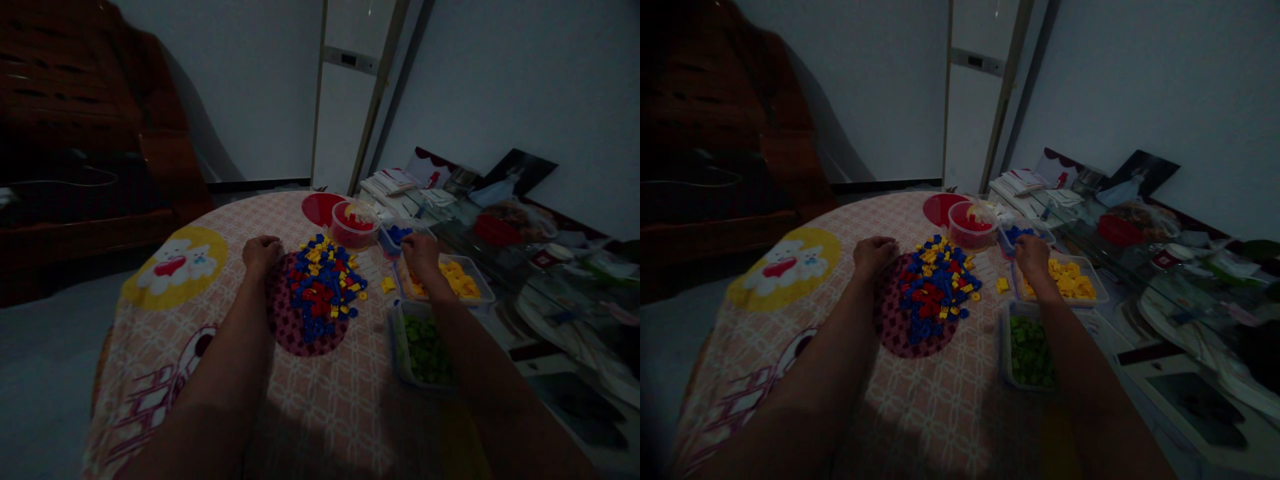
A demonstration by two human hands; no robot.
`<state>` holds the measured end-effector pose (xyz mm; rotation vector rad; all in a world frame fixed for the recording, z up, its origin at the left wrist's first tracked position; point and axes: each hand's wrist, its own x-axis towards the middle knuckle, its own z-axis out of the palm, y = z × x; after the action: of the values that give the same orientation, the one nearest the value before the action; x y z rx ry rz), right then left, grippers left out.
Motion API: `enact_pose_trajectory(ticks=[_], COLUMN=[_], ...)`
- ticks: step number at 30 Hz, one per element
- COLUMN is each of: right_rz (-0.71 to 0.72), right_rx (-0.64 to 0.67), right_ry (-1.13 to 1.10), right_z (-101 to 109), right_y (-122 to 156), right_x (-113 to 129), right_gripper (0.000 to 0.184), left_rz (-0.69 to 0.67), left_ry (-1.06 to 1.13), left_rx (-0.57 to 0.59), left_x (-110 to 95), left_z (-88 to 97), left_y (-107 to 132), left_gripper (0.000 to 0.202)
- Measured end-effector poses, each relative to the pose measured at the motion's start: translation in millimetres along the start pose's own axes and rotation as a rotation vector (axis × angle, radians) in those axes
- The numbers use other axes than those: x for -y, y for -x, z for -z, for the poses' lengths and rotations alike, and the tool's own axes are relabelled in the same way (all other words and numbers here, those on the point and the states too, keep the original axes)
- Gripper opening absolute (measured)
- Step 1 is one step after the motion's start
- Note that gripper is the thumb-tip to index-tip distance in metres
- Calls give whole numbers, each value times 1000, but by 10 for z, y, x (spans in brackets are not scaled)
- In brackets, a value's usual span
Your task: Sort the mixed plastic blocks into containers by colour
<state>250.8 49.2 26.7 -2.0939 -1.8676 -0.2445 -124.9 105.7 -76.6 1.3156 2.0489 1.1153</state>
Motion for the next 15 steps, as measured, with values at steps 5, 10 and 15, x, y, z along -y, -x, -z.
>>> enact_pose_trajectory(ticks=[5, 10, 15], right_rz=[229, 340, 402], right_rx=[406, 655, 649], right_ry=[151, 315, 359], right_z=[274, 446, 273], right_y=[271, 474, 468], right_x=[172, 212, 219], right_gripper=[23, 24, 27], left_rz=[-9, -12, -6], left_ry=[-2, -1, 7], left_rx=[-7, -16, -12], left_x=[1, -8, -10], left_z=[-8, -3, -1], left_y=[0, 11, 12], left_gripper=[34, 33, 33])
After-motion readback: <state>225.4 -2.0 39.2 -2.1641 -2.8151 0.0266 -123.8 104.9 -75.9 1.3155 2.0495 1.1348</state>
